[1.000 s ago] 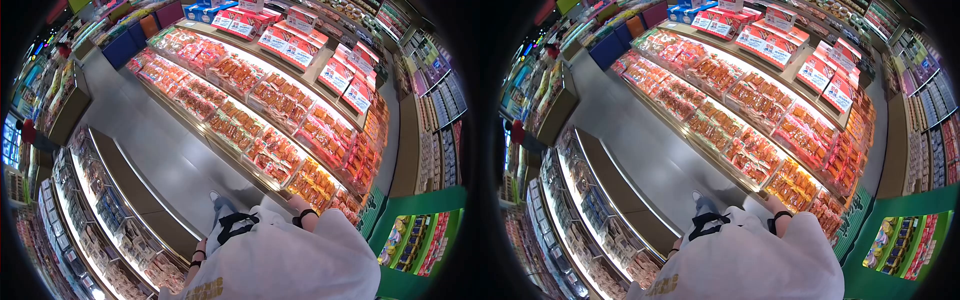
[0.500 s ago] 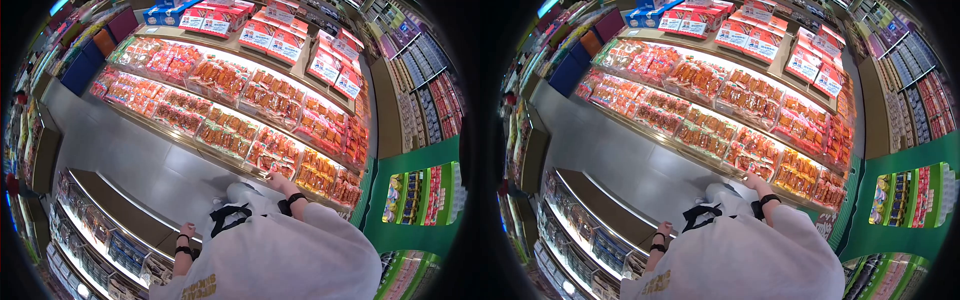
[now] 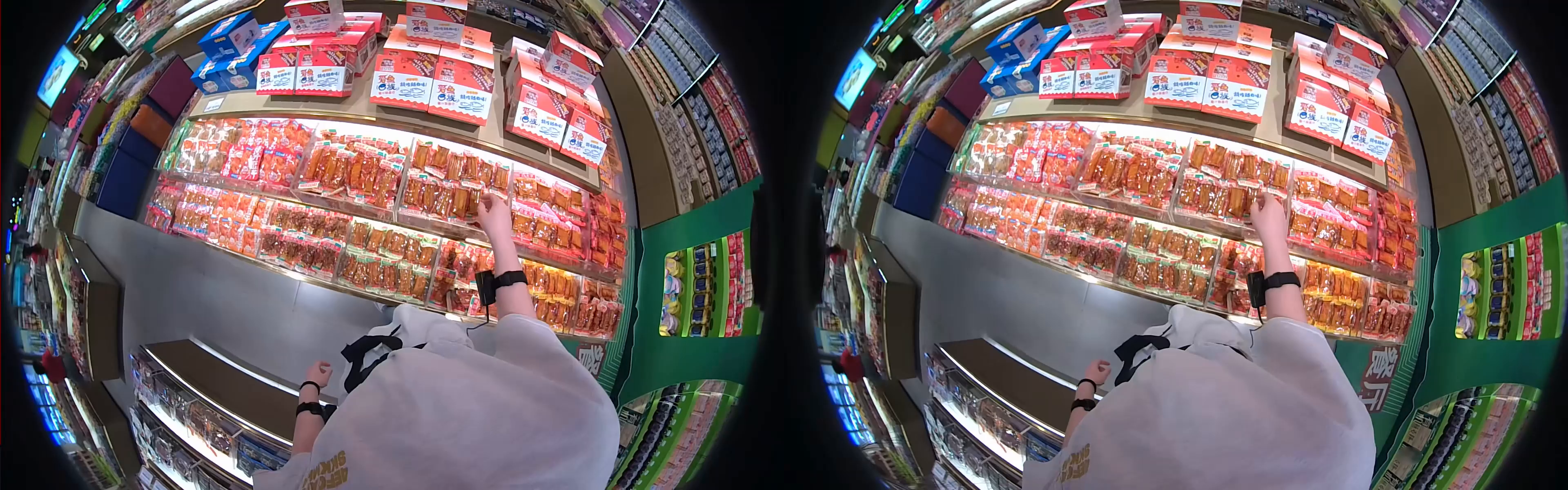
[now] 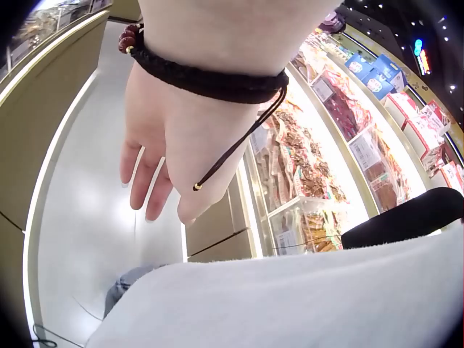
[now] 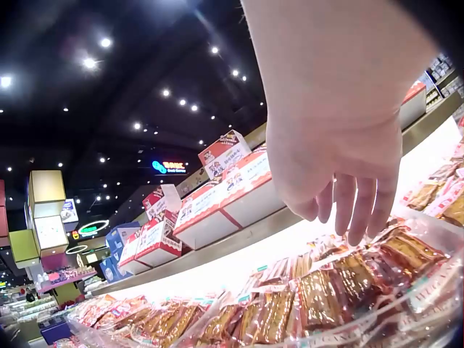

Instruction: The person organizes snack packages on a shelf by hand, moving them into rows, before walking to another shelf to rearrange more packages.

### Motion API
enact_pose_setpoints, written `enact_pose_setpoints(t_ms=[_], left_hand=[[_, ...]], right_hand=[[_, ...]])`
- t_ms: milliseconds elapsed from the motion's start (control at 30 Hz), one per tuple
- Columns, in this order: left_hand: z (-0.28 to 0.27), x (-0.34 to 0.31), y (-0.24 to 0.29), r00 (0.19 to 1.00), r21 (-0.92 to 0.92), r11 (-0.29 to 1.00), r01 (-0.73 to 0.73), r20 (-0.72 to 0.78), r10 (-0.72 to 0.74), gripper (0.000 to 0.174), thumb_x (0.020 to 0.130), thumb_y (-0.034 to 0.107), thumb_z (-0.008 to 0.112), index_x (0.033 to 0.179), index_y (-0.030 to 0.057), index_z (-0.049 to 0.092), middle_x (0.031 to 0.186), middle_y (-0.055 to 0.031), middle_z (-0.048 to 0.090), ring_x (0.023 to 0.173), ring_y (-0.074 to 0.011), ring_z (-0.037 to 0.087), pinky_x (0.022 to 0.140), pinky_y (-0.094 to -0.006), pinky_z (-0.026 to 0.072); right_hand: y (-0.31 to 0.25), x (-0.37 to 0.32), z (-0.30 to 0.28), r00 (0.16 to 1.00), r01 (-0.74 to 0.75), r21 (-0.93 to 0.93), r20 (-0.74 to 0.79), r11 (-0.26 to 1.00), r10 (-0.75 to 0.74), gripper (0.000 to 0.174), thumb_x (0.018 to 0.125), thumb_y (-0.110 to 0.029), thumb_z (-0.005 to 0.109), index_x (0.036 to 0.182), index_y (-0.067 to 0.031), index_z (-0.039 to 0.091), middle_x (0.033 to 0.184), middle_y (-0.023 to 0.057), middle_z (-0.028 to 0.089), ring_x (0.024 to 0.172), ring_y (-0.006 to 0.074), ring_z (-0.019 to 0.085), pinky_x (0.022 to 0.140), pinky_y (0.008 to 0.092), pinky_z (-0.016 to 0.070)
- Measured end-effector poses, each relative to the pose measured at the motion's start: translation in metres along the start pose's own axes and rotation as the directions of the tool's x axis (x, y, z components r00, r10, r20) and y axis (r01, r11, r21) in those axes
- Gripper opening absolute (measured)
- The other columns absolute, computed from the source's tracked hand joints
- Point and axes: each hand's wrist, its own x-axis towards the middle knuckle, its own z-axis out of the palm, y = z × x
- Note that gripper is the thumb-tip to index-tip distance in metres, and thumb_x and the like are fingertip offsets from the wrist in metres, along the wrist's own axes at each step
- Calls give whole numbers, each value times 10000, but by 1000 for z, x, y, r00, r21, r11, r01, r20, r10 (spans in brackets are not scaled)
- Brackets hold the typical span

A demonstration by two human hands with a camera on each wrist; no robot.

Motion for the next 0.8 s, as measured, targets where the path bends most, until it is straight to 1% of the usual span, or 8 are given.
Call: enact_pose_setpoints(t_ms=[133, 333, 400, 467, 533, 600, 767, 800], left_hand=[[-51, 35, 45, 998, 51, 996, 70, 4, -70, 319, 810, 310, 646, 1085, 154, 608, 921, -133, 663, 844, -285, 649, 775, -393, 521], [-130, 86, 163, 956, 164, 942, -292, 17, 293, 260, 847, 221, 620, 1083, 116, 590, 871, -130, 640, 837, -277, 630, 768, -382, 506], [-158, 85, 228, 898, 231, 873, -430, 6, 441, 255, 863, 182, 591, 1092, 71, 579, 869, -151, 646, 830, -279, 634, 747, -373, 513], [-169, 106, 265, 689, 300, 662, -687, -23, 725, 230, 860, 150, 582, 1068, 54, 579, 863, -144, 636, 805, -290, 626, 722, -374, 511], [-186, 100, 324, 712, 303, 662, -685, 86, 697, 204, 859, 137, 575, 1045, 54, 581, 887, -142, 631, 838, -307, 607, 740, -394, 497], [-189, 103, 358, 546, 378, 485, -789, 71, 835, 188, 852, 134, 580, 1026, 63, 585, 892, -144, 625, 893, -316, 585, 788, -412, 477], [-191, 105, 411, 459, 346, 381, -858, 183, 869, 232, 790, 124, 603, 1014, 76, 569, 971, -136, 587, 984, -328, 542, 848, -438, 439], [-190, 109, 416, 371, 410, 286, -866, 144, 917, 248, 794, 119, 609, 1034, 70, 568, 1004, -135, 567, 1011, -328, 522, 878, -434, 430]], right_hand=[[-23, 52, 15, 995, -63, -212, 57, 975, 77, 478, 800, -329, 641, 1183, -61, 546, 1018, 180, 655, 944, 313, 634, 798, 427, 506], [-44, 74, 36, 967, -179, -382, 100, 907, 233, 644, 756, -408, 693, 1220, -27, 459, 1089, 178, 606, 992, 327, 616, 794, 444, 521], [-47, 77, 42, 968, -208, -391, 48, 897, 246, 647, 734, -402, 718, 1183, -18, 456, 1131, 174, 555, 1030, 329, 596, 794, 438, 530], [-48, 80, 47, 963, -213, -424, 60, 880, 262, 620, 735, -381, 714, 1167, -16, 461, 1119, 174, 561, 1031, 324, 596, 794, 435, 531], [-35, 87, 62, 974, -191, -480, 17, 856, 227, 570, 713, -381, 707, 1095, -10, 505, 1061, 182, 599, 950, 320, 633, 778, 442, 527], [-37, 95, 58, 959, -237, -461, 33, 855, 283, 522, 717, -384, 694, 1048, -13, 535, 1033, 177, 618, 937, 316, 641, 779, 434, 528], [-42, 91, 54, 942, -304, -481, -23, 822, 335, 435, 720, -385, 647, 969, -29, 614, 901, 166, 674, 878, 304, 665, 764, 418, 533], [-44, 93, 52, 941, -308, -483, -30, 819, 337, 435, 720, -385, 647, 969, -29, 614, 901, 166, 674, 878, 304, 665, 764, 418, 533]])
